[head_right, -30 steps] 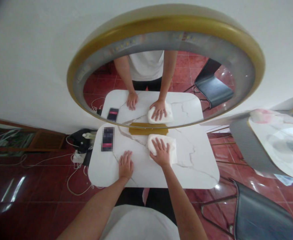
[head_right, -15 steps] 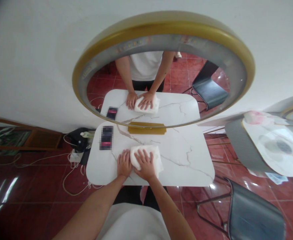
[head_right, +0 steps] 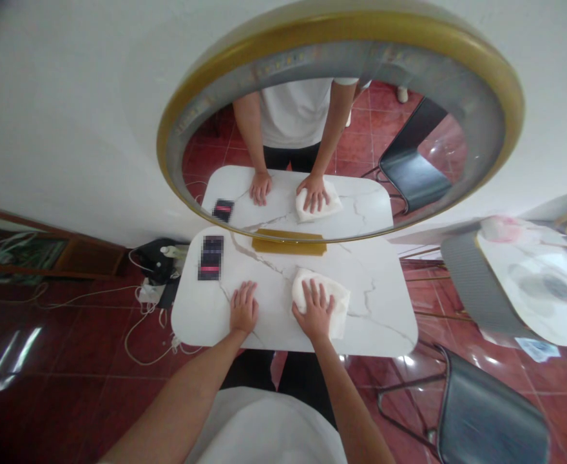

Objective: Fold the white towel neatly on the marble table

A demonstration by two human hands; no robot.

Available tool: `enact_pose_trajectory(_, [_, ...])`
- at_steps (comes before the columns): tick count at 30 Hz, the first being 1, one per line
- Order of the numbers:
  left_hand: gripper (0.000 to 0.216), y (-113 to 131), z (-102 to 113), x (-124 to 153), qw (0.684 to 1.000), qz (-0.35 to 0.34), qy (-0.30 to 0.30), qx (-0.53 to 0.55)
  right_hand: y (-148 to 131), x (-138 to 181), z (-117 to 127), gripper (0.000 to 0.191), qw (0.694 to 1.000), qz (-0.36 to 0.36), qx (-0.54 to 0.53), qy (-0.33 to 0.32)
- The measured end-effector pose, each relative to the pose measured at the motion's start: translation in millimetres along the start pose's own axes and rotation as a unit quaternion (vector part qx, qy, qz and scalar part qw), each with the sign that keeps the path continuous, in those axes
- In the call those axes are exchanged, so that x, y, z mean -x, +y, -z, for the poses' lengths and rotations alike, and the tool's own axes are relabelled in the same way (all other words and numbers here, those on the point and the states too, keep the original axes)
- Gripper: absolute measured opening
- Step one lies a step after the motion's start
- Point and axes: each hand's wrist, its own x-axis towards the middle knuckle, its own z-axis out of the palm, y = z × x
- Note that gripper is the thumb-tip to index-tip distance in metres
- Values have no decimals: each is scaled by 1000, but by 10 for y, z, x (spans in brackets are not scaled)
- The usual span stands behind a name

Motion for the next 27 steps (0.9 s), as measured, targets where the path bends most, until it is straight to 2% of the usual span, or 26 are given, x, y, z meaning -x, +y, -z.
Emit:
enact_pose_trajectory(2, [53,-3,4,3,1000,0,-4,-1,-117,133,10,71,999,42,-9,-16])
enact_pose_trajectory(6, [54,-6,10,11,1000,-4,-16,2,-326,445,26,77,972,214,-55,-79])
enact_pose_trajectory(9, [54,-8,8,13,1000,-5,-17,7,-285,586,36,79,950,284,-76,-107])
enact_pose_trajectory(12, [53,-7,1,8,1000,1,-12,9,-79,595,53,76,958,260,-64,-103])
enact_pose_trajectory(16, [52,7,4,-1,1000,6,-4,5,166,518,73,71,993,103,-24,-53])
enact_pose_trajectory(18, [51,14,17,-1,1000,3,0,2,175,491,72,69,998,45,-15,-33])
enact_pose_trajectory(21, [50,16,47,5,1000,-10,3,5,36,487,71,71,1000,-2,-21,-21])
enact_pose_trajectory(23, [50,10,67,7,1000,-12,5,15,-106,502,83,72,999,8,-38,-27])
enact_pose_trajectory(27, [46,-22,114,-2,997,-4,0,76,-301,521,139,68,982,129,-117,-70])
